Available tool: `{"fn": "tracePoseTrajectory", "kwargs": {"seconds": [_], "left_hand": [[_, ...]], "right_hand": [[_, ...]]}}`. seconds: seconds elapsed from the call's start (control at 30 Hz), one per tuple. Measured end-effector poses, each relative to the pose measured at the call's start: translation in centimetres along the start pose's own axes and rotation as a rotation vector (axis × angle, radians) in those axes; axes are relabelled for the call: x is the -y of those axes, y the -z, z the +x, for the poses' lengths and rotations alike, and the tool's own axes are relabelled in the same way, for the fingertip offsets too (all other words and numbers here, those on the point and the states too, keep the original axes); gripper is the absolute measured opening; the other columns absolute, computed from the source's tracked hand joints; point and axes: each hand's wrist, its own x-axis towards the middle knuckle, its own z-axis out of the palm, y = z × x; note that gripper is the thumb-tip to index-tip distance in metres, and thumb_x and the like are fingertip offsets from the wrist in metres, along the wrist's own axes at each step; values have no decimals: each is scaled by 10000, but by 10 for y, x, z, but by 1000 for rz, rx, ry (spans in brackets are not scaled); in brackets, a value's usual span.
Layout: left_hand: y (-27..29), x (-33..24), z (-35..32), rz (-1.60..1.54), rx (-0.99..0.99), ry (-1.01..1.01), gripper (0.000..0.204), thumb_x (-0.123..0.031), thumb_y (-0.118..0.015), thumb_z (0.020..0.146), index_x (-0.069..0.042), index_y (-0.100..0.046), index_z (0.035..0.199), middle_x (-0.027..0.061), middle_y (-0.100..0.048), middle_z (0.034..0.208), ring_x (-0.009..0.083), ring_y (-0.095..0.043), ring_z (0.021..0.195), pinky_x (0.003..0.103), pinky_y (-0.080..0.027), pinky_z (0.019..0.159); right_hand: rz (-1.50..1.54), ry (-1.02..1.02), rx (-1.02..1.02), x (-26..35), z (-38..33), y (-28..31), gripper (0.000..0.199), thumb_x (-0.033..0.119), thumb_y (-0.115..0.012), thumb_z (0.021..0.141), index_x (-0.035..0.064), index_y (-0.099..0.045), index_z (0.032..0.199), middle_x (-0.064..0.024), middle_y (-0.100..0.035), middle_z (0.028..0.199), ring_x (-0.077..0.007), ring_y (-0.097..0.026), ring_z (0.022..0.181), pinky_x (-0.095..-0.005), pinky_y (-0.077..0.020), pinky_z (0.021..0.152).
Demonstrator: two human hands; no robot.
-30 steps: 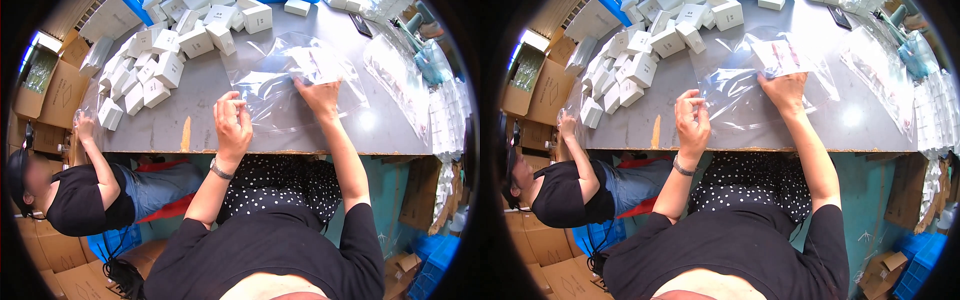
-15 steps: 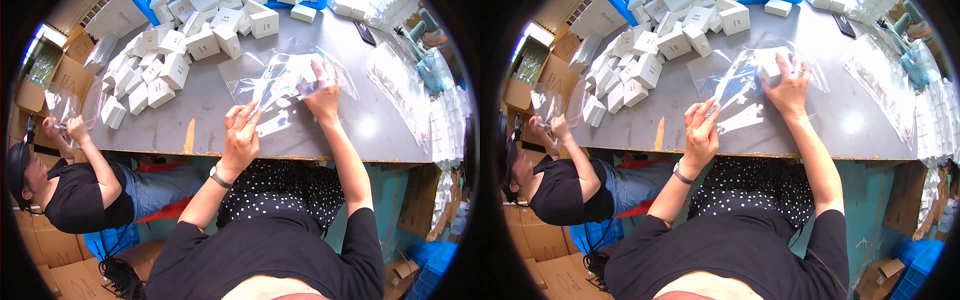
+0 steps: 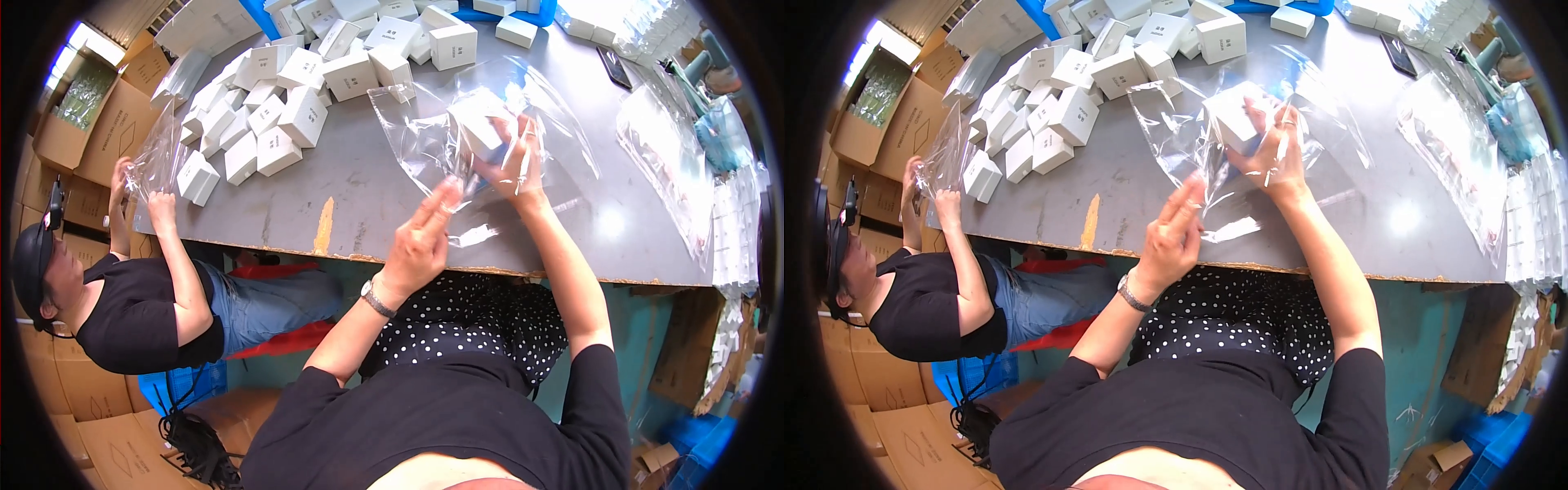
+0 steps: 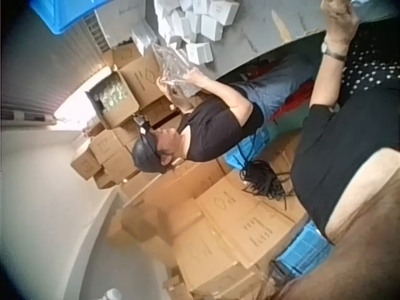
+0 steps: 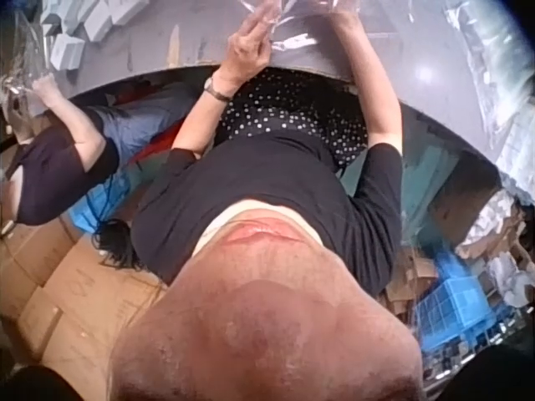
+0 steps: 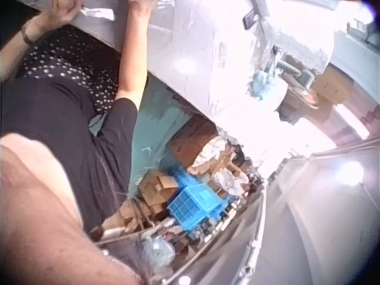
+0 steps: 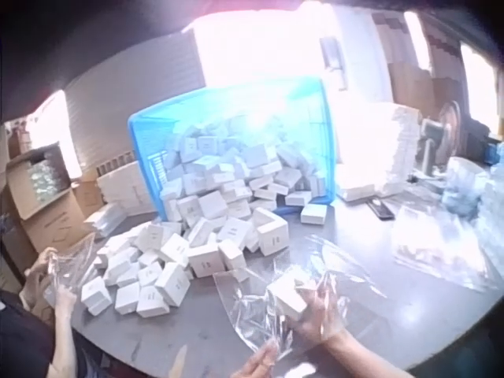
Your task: Packaging small white boxes into plastic bags on a workbench.
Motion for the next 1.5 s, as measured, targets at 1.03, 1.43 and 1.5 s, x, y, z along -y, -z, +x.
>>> {"fn": "tracePoseTrajectory", "kwargs": {"seconds": [1.03,1.43,1.5], "left_hand": [[-16,-50,-33,11,100,-44,738,168,-518,729,-12,-450,1441,176,-447,1469,335,-619,1142,381,-551,866],[-16,-46,-32,20,115,-45,667,157,-549,764,-21,-503,1405,205,-423,1488,291,-659,1097,324,-557,785],[-6,-46,-33,-36,182,12,659,147,-558,760,-49,-531,1389,204,-416,1494,253,-681,979,316,-557,756]], "right_hand": [[-377,143,4,-51,-2,-2,496,164,-582,868,161,-564,1364,-132,-548,1397,-318,-481,1301,-513,-414,1010],[-183,145,222,-45,-12,-5,354,103,-631,843,116,-629,1196,-167,-644,1071,-349,-619,999,-425,-504,846],[-120,-49,424,-23,-10,17,558,35,-617,806,117,-523,1349,-187,-592,1231,-359,-571,1140,-426,-496,928]]}}
